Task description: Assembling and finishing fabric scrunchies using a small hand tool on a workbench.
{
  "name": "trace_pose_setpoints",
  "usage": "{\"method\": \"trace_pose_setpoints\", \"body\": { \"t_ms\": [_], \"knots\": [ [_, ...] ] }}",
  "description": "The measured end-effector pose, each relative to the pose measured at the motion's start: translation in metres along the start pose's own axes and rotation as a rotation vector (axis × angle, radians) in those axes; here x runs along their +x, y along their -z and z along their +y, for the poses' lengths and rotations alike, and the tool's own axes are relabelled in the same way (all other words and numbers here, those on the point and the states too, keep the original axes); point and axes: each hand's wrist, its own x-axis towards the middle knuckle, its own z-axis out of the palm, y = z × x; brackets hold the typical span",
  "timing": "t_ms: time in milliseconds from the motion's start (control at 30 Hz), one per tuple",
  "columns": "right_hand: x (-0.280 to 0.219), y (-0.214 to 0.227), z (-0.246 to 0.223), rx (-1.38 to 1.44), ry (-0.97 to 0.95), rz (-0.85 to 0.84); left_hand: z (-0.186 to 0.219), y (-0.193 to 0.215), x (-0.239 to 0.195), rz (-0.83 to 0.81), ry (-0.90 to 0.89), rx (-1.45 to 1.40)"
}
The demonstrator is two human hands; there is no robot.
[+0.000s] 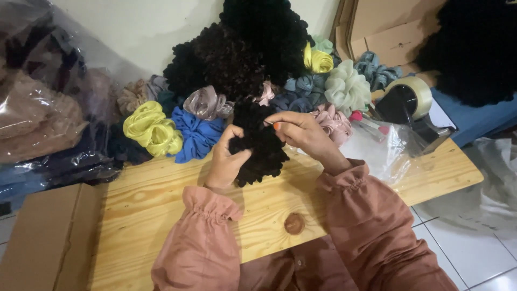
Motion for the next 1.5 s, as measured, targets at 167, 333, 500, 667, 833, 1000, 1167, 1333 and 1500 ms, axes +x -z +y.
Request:
{"method": "trace_pose_setpoints", "body": {
  "t_ms": [167, 333, 500, 667, 833, 1000, 1167, 1333, 1500],
  "knots": [
    [0.002, -0.005, -0.015, -0.151, 0.143, -0.06, -0.003, -0.005, -0.001, 0.072, 0.075, -0.239],
    [0.004, -0.002, -0.005, -0.151, 0.115, -0.041, -0.021, -0.008, 0.0, 0.105, 0.026, -0.17],
    [0.001, -0.004, -0.012, -0.034, 0.07, -0.029, -0.014, -0.006, 0.0, 0.108, -0.041, -0.124],
    [-0.002, 0.0, -0.015, 0.035, 0.063, -0.044, 0.006, -0.009, -0.005, 0.061, -0.065, -0.099],
    [0.0, -0.001, -0.019, -0.158, 0.119, -0.108, 0.026, -0.005, -0.008, -0.05, -0.113, -0.158],
    [-0.001, 0.0, -0.012, -0.139, 0.096, -0.14, 0.007, -0.006, -0.004, -0.073, -0.114, -0.017],
    [-0.001, -0.009, -0.025, -0.161, 0.084, -0.077, 0.006, 0.001, -0.004, -0.082, -0.105, -0.065],
    [0.001, -0.003, -0.018, -0.274, 0.1, -0.103, 0.013, -0.006, -0.012, -0.059, -0.02, -0.193],
    [-0.001, -0.008, -0.024, -0.136, 0.067, -0.085, 0.008, -0.009, -0.006, 0.073, -0.081, 0.027]
  ]
}}
